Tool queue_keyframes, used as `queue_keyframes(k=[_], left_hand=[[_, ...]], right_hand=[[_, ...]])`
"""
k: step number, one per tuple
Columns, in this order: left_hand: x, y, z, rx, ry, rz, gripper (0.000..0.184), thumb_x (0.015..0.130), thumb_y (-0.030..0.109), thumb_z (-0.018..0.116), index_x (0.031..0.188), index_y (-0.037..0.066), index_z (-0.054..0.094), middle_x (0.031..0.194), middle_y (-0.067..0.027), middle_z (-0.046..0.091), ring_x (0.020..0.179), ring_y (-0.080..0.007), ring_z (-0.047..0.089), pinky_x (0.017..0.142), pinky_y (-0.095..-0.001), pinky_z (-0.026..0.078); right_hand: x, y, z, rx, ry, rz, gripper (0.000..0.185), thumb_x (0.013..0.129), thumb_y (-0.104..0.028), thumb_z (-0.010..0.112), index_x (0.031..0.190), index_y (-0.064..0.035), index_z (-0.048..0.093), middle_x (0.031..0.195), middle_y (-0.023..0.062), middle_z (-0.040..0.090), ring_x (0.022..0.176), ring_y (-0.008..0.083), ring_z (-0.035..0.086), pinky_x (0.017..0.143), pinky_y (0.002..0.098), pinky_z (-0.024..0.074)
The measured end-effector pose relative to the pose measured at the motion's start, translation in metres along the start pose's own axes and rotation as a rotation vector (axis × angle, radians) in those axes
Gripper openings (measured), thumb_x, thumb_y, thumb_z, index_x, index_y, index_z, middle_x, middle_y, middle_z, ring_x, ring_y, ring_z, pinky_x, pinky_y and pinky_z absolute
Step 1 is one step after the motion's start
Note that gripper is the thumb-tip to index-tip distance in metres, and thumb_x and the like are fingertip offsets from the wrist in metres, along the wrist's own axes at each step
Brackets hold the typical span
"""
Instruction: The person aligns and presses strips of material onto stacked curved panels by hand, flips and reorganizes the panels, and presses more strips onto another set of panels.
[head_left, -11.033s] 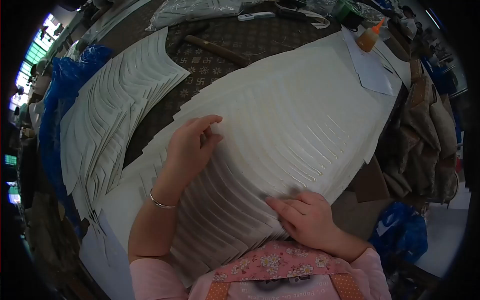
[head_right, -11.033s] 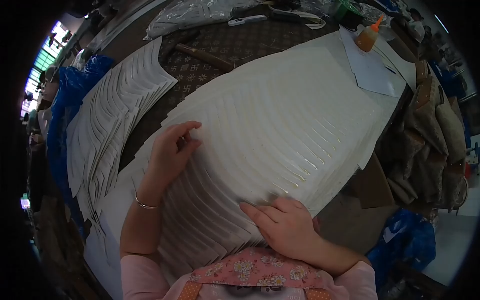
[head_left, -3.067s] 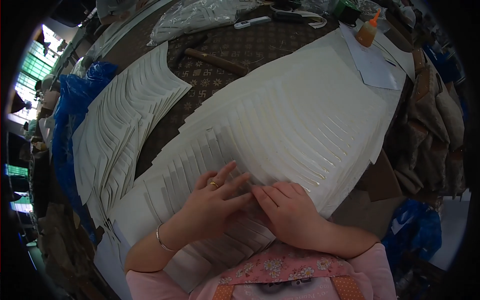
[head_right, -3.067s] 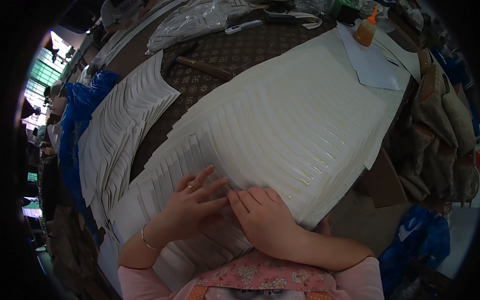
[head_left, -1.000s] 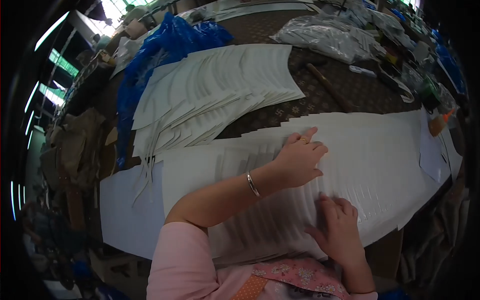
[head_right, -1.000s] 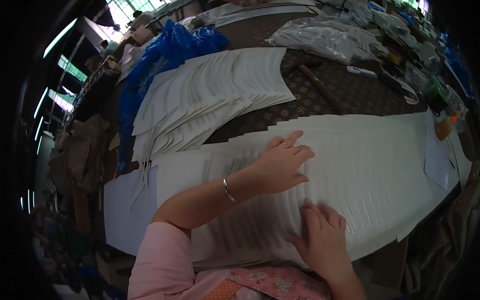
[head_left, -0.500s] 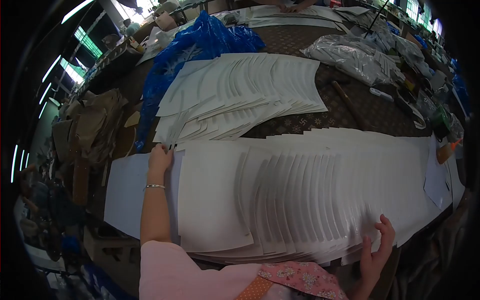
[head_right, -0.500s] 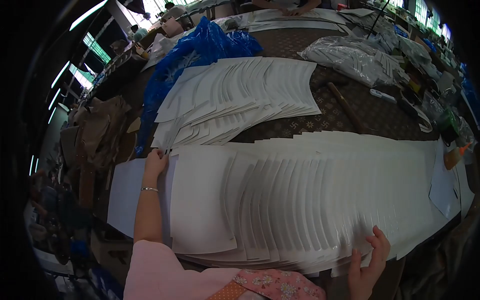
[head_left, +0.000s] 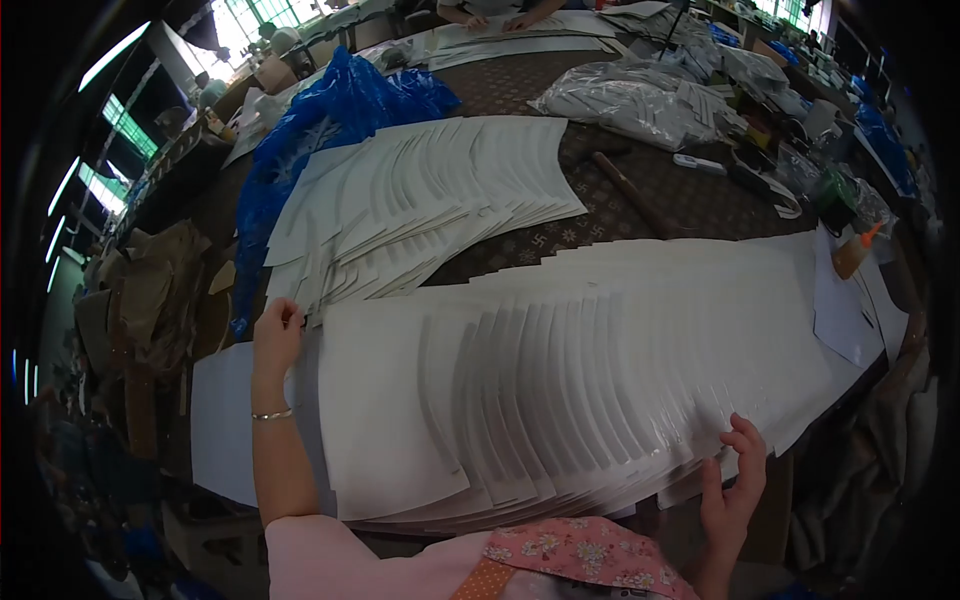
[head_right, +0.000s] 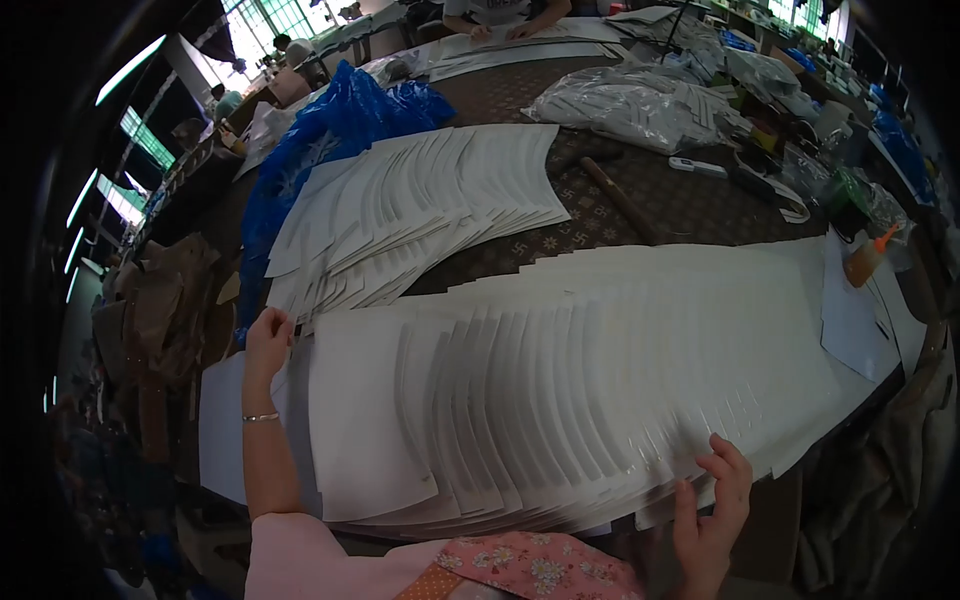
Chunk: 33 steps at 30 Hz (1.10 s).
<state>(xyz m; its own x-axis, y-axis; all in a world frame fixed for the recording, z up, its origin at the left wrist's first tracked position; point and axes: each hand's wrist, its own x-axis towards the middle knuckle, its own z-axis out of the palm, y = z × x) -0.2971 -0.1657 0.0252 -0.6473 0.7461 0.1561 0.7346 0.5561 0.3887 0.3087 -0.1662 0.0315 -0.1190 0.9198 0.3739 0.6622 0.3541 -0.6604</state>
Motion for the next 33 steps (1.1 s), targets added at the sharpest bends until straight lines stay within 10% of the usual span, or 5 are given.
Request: queue_keyframes(k=[2,8,17,23,33], left_hand=[[-0.031,0.075,-0.018,-0.379,-0.180,0.169,0.008,0.090,0.004,0.060,0.095,0.001,0.066,0.078,-0.0091,0.066,0.065,-0.0166,0.061,0.062,-0.0278,0.048],[-0.105,0.219,-0.015,-0.306,-0.849,0.997,0.008,0.088,0.006,0.068,0.096,0.005,0.069,0.081,-0.0101,0.067,0.073,-0.0259,0.065,0.067,-0.0341,0.052],[-0.127,0.261,0.046,-0.572,-1.097,1.097,0.010,0.094,0.010,0.060,0.101,0.003,0.063,0.091,-0.0130,0.066,0.085,-0.0335,0.064,0.073,-0.0396,0.051],[-0.166,0.274,0.054,-0.520,-1.634,0.772,0.016,0.099,0.007,0.055,0.114,0.002,0.057,0.105,-0.0107,0.064,0.095,-0.0196,0.063,0.083,-0.0322,0.049],[-0.178,0.279,0.039,-0.980,-1.110,1.023,0.035,0.096,0.004,0.058,0.130,0.000,0.053,0.113,-0.0117,0.065,0.101,-0.0250,0.064,0.091,-0.0349,0.050]], right_hand=[[0.000,-0.006,0.001,0.009,-0.001,0.007,0.030,0.082,-0.008,0.066,0.110,0.0010,0.058,0.128,0.0221,0.058,0.117,0.0377,0.056,0.099,0.0436,0.0439],[0.001,-0.030,0.021,0.234,-0.226,-0.081,0.051,0.080,-0.008,0.073,0.126,0.0011,0.054,0.131,0.0207,0.056,0.109,0.0332,0.060,0.093,0.0398,0.0483],[-0.019,-0.006,0.027,1.214,0.155,0.367,0.073,0.086,-0.004,0.072,0.147,0.0013,0.032,0.126,0.0121,0.052,0.103,0.0144,0.058,0.092,0.0307,0.0485],[-0.005,-0.025,0.029,1.056,-0.374,0.267,0.035,0.090,-0.001,0.067,0.124,0.0013,0.059,0.111,0.0051,0.062,0.101,0.0169,0.060,0.089,0.0313,0.0485],[0.004,-0.038,0.051,0.647,-0.554,0.013,0.021,0.085,-0.004,0.069,0.106,-0.0027,0.066,0.103,0.0140,0.065,0.095,0.0331,0.064,0.081,0.0391,0.0516]])
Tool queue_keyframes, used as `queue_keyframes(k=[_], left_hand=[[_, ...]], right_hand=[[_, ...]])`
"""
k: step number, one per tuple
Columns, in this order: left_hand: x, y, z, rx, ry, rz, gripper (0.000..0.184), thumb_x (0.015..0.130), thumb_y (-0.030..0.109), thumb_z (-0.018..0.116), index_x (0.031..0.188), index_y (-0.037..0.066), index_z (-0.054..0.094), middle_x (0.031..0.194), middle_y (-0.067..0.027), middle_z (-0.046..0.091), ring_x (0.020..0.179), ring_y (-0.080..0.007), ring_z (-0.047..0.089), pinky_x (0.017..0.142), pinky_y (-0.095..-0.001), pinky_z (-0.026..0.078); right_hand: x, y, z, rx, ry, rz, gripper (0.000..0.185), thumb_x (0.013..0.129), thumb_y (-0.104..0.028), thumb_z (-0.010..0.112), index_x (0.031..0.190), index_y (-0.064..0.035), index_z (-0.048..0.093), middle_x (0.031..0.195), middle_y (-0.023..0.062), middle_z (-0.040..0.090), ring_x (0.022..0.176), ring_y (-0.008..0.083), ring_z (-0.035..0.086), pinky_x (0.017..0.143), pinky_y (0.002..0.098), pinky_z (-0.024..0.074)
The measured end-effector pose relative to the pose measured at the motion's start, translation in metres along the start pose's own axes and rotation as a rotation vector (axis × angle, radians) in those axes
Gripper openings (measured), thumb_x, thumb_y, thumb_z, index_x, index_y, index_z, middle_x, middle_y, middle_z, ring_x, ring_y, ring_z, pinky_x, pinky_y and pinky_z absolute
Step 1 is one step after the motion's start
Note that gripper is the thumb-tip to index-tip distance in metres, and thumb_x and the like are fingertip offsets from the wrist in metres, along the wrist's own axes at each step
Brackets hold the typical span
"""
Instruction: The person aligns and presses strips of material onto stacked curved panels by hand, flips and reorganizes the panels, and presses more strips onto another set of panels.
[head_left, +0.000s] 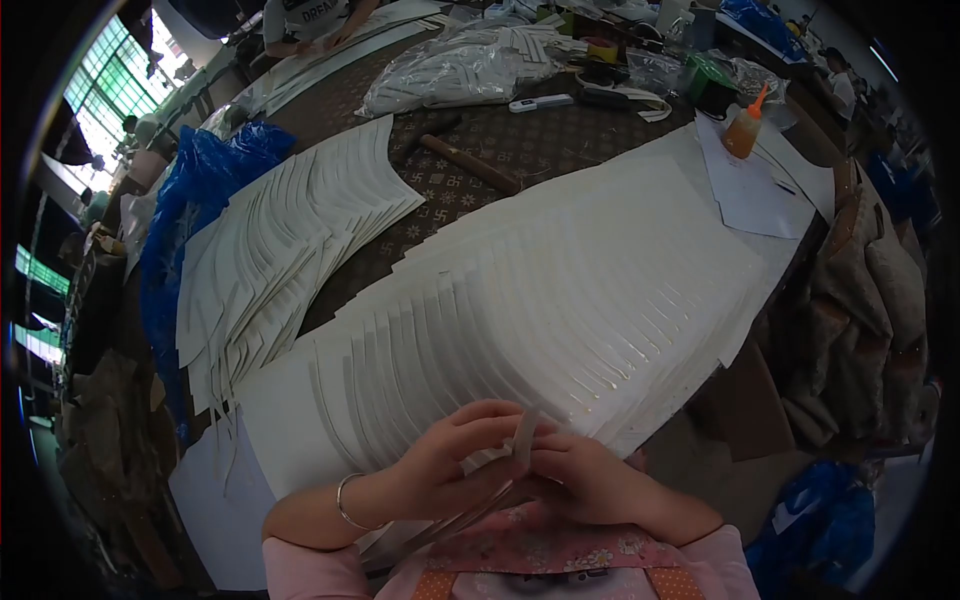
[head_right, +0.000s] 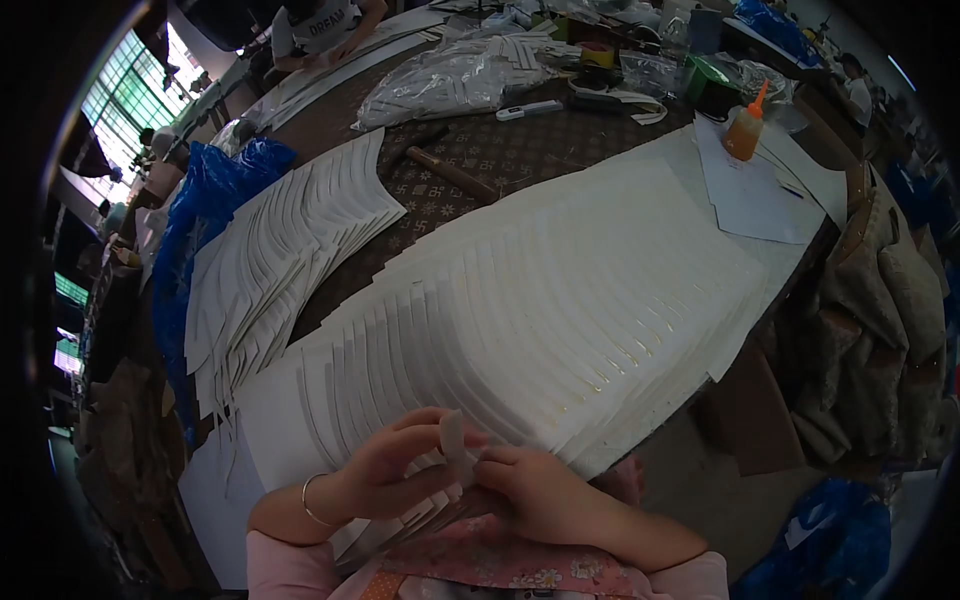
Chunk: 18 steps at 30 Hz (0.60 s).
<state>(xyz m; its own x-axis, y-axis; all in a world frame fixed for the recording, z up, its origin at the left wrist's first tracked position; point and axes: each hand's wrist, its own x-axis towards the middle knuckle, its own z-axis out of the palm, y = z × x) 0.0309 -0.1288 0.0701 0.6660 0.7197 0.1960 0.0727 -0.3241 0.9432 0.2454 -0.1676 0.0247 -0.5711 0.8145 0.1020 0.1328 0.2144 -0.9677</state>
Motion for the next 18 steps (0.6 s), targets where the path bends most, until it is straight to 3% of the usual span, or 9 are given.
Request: queue_keyframes(k=[3,6,8,18], left_hand=[[-0.006,-0.013,-0.011,-0.014,-0.097,-0.063,0.029,0.094,-0.002,0.059,0.124,-0.001,0.057,0.110,-0.0114,0.066,0.097,-0.0241,0.067,0.087,-0.0337,0.053],[-0.014,-0.017,-0.011,-0.124,-0.010,-0.064,0.022,0.093,-0.008,0.058,0.114,-0.002,0.061,0.105,-0.0102,0.065,0.093,-0.0242,0.070,0.082,-0.0335,0.055],[-0.016,-0.010,-0.012,-0.550,0.277,-0.171,0.024,0.095,-0.008,0.057,0.117,0.000,0.060,0.105,-0.0071,0.067,0.100,-0.0201,0.069,0.090,-0.0318,0.055],[-0.005,-0.042,-0.032,-0.523,0.293,-0.091,0.022,0.094,-0.010,0.058,0.114,-0.001,0.058,0.103,-0.0061,0.065,0.101,-0.0188,0.069,0.089,-0.0318,0.056]], right_hand=[[0.001,0.001,-0.002,-0.047,-0.102,0.094,0.023,0.085,-0.006,0.070,0.107,-0.0027,0.066,0.102,0.0145,0.065,0.094,0.0334,0.065,0.080,0.0398,0.0522],[-0.008,-0.008,-0.011,-0.033,-0.077,0.145,0.024,0.086,-0.008,0.070,0.109,-0.0035,0.065,0.099,0.0139,0.066,0.090,0.0317,0.067,0.076,0.0389,0.0531],[-0.018,-0.007,-0.018,-0.016,-0.020,0.149,0.025,0.086,-0.009,0.070,0.110,-0.0040,0.065,0.097,0.0137,0.066,0.088,0.0310,0.067,0.075,0.0384,0.0535],[-0.029,-0.008,-0.021,-0.083,0.061,0.116,0.023,0.088,-0.005,0.068,0.110,-0.0041,0.066,0.093,0.0122,0.067,0.083,0.0268,0.069,0.072,0.0341,0.0543]])
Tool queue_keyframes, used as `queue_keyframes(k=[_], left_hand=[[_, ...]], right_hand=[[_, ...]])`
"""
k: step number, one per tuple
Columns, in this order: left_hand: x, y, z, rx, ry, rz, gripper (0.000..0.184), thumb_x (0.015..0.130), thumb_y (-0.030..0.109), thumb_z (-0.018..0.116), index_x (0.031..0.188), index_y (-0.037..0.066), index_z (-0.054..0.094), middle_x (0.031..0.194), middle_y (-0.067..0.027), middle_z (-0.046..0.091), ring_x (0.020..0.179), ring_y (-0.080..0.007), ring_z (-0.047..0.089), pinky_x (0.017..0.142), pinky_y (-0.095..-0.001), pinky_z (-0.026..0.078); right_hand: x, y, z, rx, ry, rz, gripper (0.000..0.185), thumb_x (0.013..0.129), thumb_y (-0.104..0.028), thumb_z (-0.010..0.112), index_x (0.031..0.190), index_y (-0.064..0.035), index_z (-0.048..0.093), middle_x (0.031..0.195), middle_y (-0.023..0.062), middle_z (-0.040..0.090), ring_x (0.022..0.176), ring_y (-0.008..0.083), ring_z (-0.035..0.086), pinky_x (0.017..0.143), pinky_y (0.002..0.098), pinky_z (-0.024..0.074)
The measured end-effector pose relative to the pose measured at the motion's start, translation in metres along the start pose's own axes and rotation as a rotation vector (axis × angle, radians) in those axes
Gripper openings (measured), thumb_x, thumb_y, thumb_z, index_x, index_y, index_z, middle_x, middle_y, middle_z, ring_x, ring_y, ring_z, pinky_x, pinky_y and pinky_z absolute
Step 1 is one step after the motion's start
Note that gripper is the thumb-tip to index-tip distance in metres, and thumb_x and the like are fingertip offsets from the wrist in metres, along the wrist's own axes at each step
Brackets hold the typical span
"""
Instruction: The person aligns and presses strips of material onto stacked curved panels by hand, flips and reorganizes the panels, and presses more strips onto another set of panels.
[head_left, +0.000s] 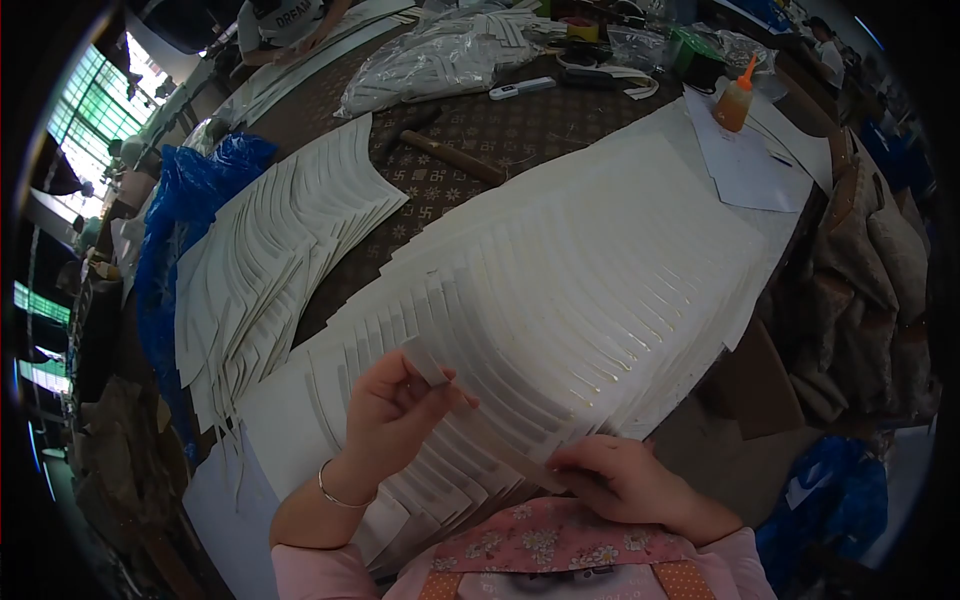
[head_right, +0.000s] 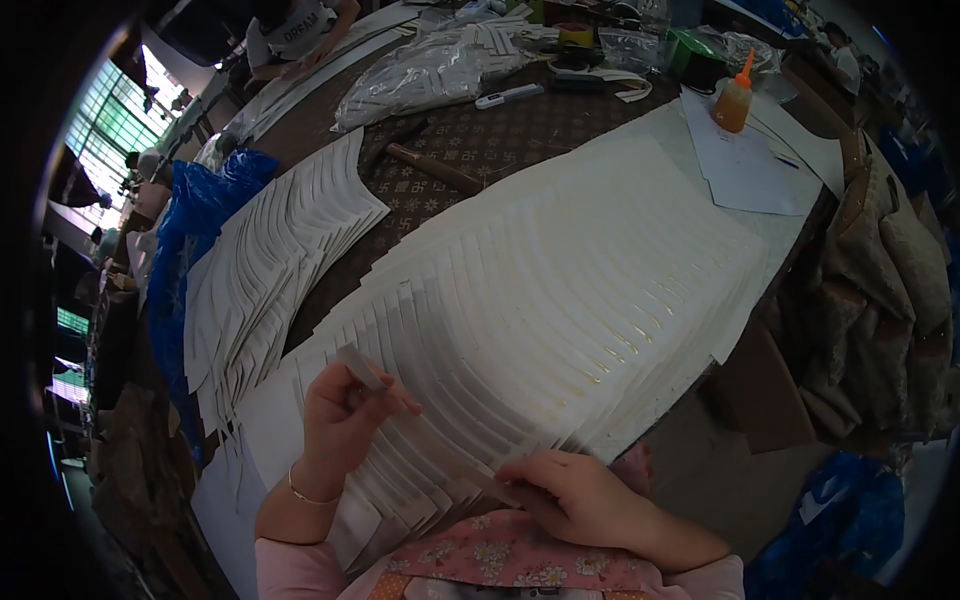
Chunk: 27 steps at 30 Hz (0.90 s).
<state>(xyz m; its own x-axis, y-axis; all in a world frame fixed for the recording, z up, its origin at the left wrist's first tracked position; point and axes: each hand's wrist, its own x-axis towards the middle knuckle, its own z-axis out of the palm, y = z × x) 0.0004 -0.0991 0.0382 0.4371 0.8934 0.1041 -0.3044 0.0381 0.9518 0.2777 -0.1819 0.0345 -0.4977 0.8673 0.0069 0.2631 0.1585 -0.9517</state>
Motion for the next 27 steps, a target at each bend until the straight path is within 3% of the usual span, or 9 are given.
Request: queue_keyframes(k=[3,6,8,11,18,21,23,26,27], left_hand=[[0.009,0.005,-0.005,0.068,0.108,-0.062,0.024,0.094,-0.004,0.061,0.117,0.002,0.056,0.100,-0.0036,0.064,0.095,-0.0138,0.068,0.084,-0.0289,0.057],[0.022,0.014,-0.001,-0.096,0.185,-0.275,0.024,0.095,0.002,0.063,0.116,0.006,0.054,0.099,-0.0012,0.061,0.091,-0.0094,0.064,0.077,-0.0263,0.056],[0.026,0.003,-0.016,-0.181,0.161,-0.299,0.025,0.093,0.006,0.065,0.116,0.006,0.053,0.102,-0.0071,0.063,0.093,-0.0163,0.065,0.075,-0.0347,0.058],[0.035,0.005,-0.025,-0.286,0.081,-0.403,0.022,0.095,0.006,0.062,0.115,0.006,0.054,0.102,-0.0068,0.062,0.095,-0.0177,0.065,0.076,-0.0389,0.058],[0.046,-0.004,-0.030,-0.351,-0.081,-0.398,0.017,0.098,0.003,0.056,0.115,0.004,0.056,0.105,-0.0065,0.060,0.095,-0.0196,0.066,0.084,-0.0451,0.057],[0.049,-0.004,-0.029,-0.343,0.038,-0.338,0.018,0.098,0.003,0.054,0.116,0.004,0.057,0.107,-0.0068,0.061,0.090,-0.0172,0.067,0.072,-0.0383,0.058],[0.049,0.003,-0.036,-0.328,0.045,-0.418,0.018,0.099,0.003,0.054,0.116,0.004,0.058,0.106,-0.0056,0.060,0.074,-0.0107,0.062,0.054,-0.0281,0.050],[0.051,0.015,-0.033,-0.301,0.130,-0.454,0.017,0.098,0.004,0.056,0.115,0.004,0.059,0.102,-0.0038,0.059,0.060,-0.0048,0.051,0.044,-0.0216,0.036],[0.053,0.014,-0.036,-0.300,0.129,-0.456,0.017,0.098,0.004,0.056,0.115,0.004,0.059,0.102,-0.0038,0.059,0.060,-0.0048,0.051,0.044,-0.0216,0.036]], right_hand=[[0.000,0.000,-0.003,0.010,0.072,0.041,0.022,0.087,-0.003,0.067,0.109,-0.0044,0.065,0.092,0.0122,0.066,0.081,0.0269,0.067,0.071,0.0342,0.0535],[0.003,-0.001,-0.005,0.034,0.131,0.082,0.019,0.087,-0.002,0.068,0.106,-0.0042,0.065,0.089,0.0115,0.066,0.076,0.0258,0.066,0.068,0.0335,0.0521],[0.004,0.000,-0.005,0.044,0.149,0.110,0.017,0.087,-0.003,0.068,0.103,-0.0040,0.065,0.087,0.0111,0.066,0.074,0.0252,0.064,0.066,0.0332,0.0512],[0.006,0.005,-0.005,-0.002,0.176,0.075,0.013,0.088,-0.004,0.069,0.100,-0.0039,0.065,0.084,0.0106,0.065,0.071,0.0238,0.063,0.063,0.0327,0.0497],[0.007,0.012,-0.006,0.008,0.232,0.051,0.018,0.087,-0.001,0.068,0.104,-0.0042,0.066,0.088,0.0103,0.068,0.078,0.0242,0.066,0.069,0.0314,0.0514],[0.009,0.013,-0.009,0.010,0.198,-0.005,0.021,0.087,0.001,0.067,0.107,-0.0038,0.067,0.091,0.0106,0.068,0.081,0.0239,0.067,0.071,0.0310,0.0516],[0.009,0.011,-0.011,0.023,0.167,-0.015,0.021,0.087,0.001,0.067,0.107,-0.0034,0.067,0.092,0.0107,0.068,0.082,0.0236,0.067,0.071,0.0308,0.0515],[0.008,0.011,-0.011,0.054,0.163,0.022,0.022,0.086,0.001,0.068,0.108,-0.0037,0.066,0.090,0.0106,0.068,0.079,0.0236,0.067,0.069,0.0310,0.0516],[0.006,0.014,-0.010,0.095,0.188,0.092,0.021,0.086,0.000,0.068,0.107,-0.0038,0.067,0.089,0.0107,0.068,0.076,0.0231,0.067,0.067,0.0310,0.0514]])
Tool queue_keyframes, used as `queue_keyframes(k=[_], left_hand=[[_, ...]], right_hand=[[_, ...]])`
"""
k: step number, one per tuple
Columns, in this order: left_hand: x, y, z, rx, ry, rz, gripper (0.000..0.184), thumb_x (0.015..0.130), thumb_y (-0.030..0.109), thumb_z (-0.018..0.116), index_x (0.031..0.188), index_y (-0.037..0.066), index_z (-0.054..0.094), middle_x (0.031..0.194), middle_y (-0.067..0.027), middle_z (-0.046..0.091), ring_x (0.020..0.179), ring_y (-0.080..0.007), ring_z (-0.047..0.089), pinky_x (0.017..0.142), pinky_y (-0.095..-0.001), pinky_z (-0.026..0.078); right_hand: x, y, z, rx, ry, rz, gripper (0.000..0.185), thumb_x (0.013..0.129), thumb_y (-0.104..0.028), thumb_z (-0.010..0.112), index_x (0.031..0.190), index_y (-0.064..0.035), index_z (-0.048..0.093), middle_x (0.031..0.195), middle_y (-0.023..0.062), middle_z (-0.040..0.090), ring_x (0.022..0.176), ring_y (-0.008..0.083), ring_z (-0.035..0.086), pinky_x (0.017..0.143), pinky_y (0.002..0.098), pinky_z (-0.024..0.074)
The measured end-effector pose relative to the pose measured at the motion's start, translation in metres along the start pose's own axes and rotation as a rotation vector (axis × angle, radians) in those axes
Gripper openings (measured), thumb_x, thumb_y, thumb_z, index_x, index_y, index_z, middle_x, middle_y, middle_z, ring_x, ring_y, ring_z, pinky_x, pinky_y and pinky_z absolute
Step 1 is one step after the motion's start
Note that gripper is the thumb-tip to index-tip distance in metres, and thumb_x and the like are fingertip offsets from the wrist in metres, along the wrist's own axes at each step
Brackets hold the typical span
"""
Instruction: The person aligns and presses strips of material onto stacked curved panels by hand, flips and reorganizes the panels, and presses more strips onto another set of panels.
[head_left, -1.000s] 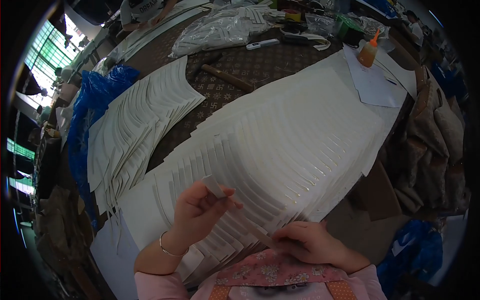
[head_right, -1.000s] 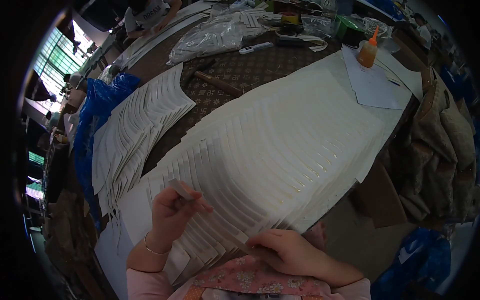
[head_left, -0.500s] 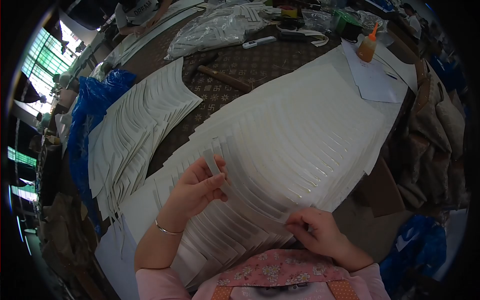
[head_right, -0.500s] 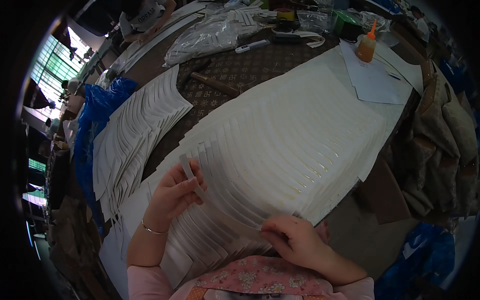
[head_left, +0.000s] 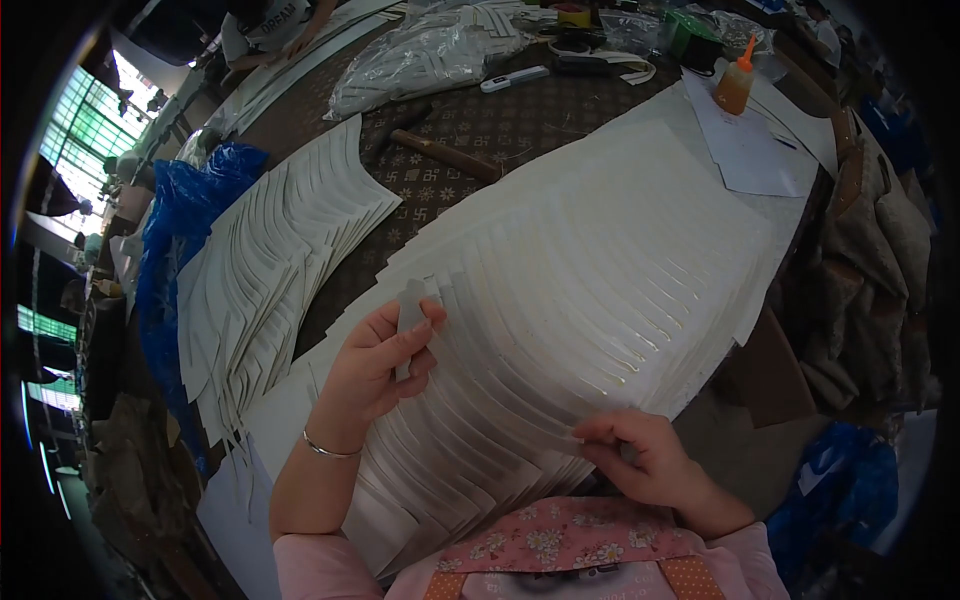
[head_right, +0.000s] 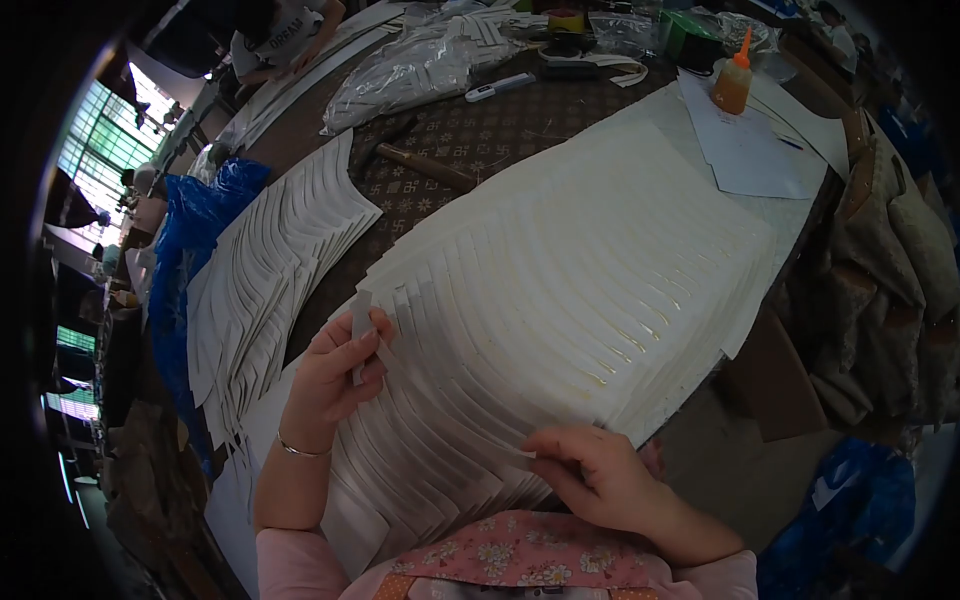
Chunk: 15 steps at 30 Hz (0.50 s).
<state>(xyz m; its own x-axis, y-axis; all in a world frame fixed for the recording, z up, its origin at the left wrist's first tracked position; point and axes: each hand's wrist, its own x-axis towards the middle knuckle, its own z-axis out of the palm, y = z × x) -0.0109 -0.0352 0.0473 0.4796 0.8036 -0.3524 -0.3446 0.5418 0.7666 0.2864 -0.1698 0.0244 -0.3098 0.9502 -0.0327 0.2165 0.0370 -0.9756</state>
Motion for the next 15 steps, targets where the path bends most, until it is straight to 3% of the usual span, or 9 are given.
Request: queue_keyframes(k=[2,5,7,11,15], left_hand=[[0.009,0.000,-0.007,0.202,0.035,0.014,0.018,0.096,0.005,0.061,0.114,0.004,0.061,0.091,-0.0010,0.059,0.055,-0.0036,0.042,0.044,-0.0213,0.033],[0.028,0.002,-0.008,0.476,0.155,0.042,0.019,0.094,0.011,0.067,0.112,0.004,0.065,0.078,0.0017,0.059,0.060,-0.0046,0.047,0.050,-0.0227,0.037],[0.041,0.002,-0.004,0.646,0.217,0.044,0.022,0.091,0.011,0.069,0.111,0.004,0.065,0.078,0.0021,0.059,0.062,-0.0051,0.048,0.053,-0.0231,0.039],[0.065,0.003,0.001,1.089,0.302,0.129,0.025,0.084,0.012,0.074,0.107,0.005,0.068,0.076,0.0029,0.058,0.066,-0.0063,0.051,0.064,-0.0239,0.045],[0.081,0.000,-0.004,1.136,0.264,0.233,0.027,0.081,0.012,0.075,0.107,0.007,0.068,0.076,0.0024,0.058,0.067,-0.0069,0.052,0.064,-0.0249,0.046]], right_hand=[[0.000,0.002,0.001,0.036,0.027,0.071,0.020,0.086,-0.001,0.069,0.106,-0.0039,0.067,0.088,0.0108,0.068,0.073,0.0225,0.066,0.065,0.0310,0.0512],[0.006,0.004,0.004,-0.129,0.090,0.005,0.018,0.086,-0.003,0.070,0.103,-0.0044,0.068,0.086,0.0110,0.068,0.069,0.0234,0.066,0.061,0.0316,0.0511],[0.010,0.008,0.006,-0.293,0.160,-0.157,0.016,0.085,-0.005,0.072,0.101,-0.0052,0.069,0.084,0.0106,0.067,0.069,0.0260,0.066,0.061,0.0335,0.0520],[0.017,0.008,0.014,-0.404,0.243,-0.176,0.015,0.084,-0.007,0.073,0.099,-0.0066,0.070,0.082,0.0100,0.067,0.070,0.0287,0.065,0.061,0.0361,0.0528],[0.021,0.011,0.017,-0.492,0.268,-0.171,0.014,0.083,-0.010,0.073,0.097,-0.0078,0.071,0.080,0.0089,0.066,0.070,0.0281,0.065,0.061,0.0371,0.0529]])
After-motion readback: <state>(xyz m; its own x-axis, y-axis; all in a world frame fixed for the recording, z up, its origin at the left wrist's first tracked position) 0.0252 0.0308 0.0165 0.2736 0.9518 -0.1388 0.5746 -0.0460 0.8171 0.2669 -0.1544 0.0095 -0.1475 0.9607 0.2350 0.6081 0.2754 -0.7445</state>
